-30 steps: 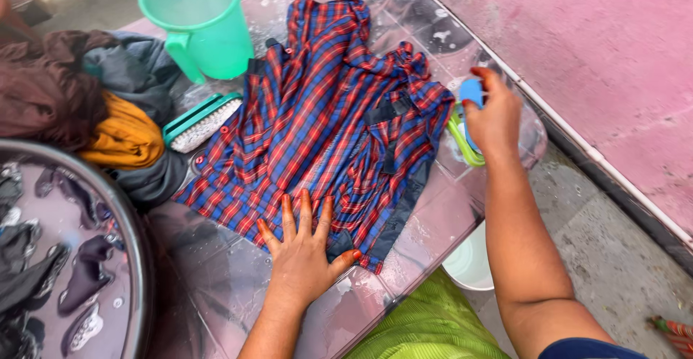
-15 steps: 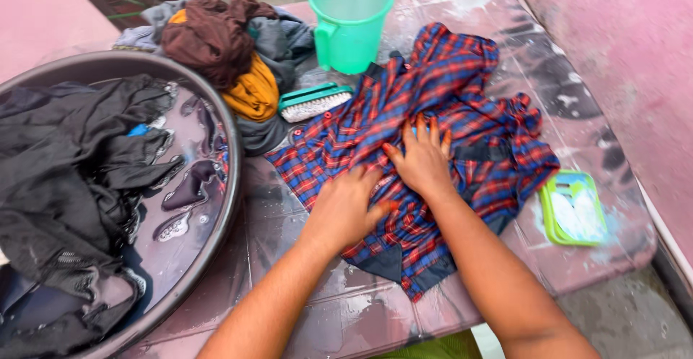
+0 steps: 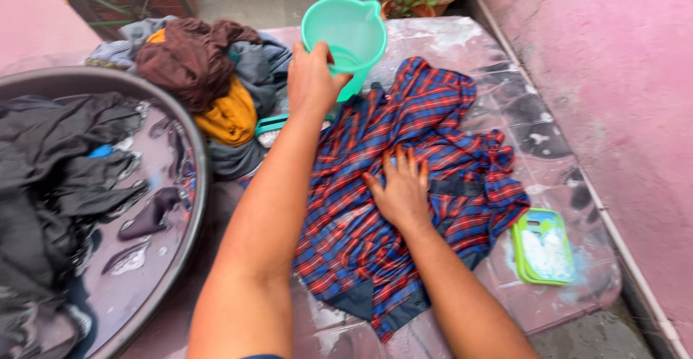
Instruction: The person washes clothes by hand in a basin and on a table using a scrub brush.
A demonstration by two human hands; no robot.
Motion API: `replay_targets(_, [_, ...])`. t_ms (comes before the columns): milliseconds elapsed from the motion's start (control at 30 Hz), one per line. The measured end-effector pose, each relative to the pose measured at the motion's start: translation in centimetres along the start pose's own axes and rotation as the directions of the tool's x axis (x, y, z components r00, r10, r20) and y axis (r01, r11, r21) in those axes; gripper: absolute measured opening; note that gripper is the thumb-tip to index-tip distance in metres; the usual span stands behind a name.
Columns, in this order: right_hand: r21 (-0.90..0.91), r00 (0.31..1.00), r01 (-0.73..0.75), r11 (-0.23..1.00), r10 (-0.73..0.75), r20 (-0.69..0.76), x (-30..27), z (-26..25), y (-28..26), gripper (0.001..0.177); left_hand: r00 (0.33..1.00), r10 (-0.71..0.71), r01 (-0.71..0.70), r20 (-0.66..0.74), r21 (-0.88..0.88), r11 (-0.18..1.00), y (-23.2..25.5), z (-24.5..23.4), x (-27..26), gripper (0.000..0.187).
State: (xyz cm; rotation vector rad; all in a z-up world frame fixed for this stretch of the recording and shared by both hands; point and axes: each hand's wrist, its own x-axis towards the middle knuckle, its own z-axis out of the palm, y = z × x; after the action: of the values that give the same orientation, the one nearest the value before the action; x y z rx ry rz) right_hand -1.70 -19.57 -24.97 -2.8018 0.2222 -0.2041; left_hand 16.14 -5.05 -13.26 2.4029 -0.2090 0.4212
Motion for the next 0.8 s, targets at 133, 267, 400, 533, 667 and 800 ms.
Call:
replay_targets(133, [0.028,0.999,-0.028,0.999,0.027,0.029,0.3,-0.4,-0.2,0.076,0.934,0.351,-0.354,-0.061,-0.036,0.935,-0.9,-0.4,-5.0,0.040])
replay_targets(267, [0.022,0.999,-0.034,0.999,0.034,0.018,0.3,-0.2,-0.1,0.080,0.769,0.623,-0.624,-0.144,0.040,0.780,-2.6,0.1,-8.4,0.037])
replay_targets(400, [0.057,1.000,-0.017,0.998,0.018,-0.022,0.2,-0.6,-0.3,0.084,0.652,0.751,-0.750,-0.108,0.052,0.659,-3.9,0.1,-10.1,0.032])
replay_targets(533, [0.076,0.999,-0.018,0.997,0.020,-0.024,-0.1,-1.2,-0.7,0.078,0.571,0.815,-0.807,-0.094,0.119,0.579,-4.6,-0.2,-10.8,0.021])
replay_targets(667, [0.081,1.000,-0.022,0.996,0.023,-0.011,0.0,-1.8,-1.1,0.078,0.496,0.867,-0.844,-0.053,0.207,0.495,-4.4,-0.6,-10.9,0.016])
replay_targets(800, [0.092,1.000,-0.024,0.995,0.023,0.002,-0.5,-2.8,-1.7,0.070,0.470,0.880,-0.867,-0.066,0.152,0.474,-3.3,-0.9,-10.6,0.016])
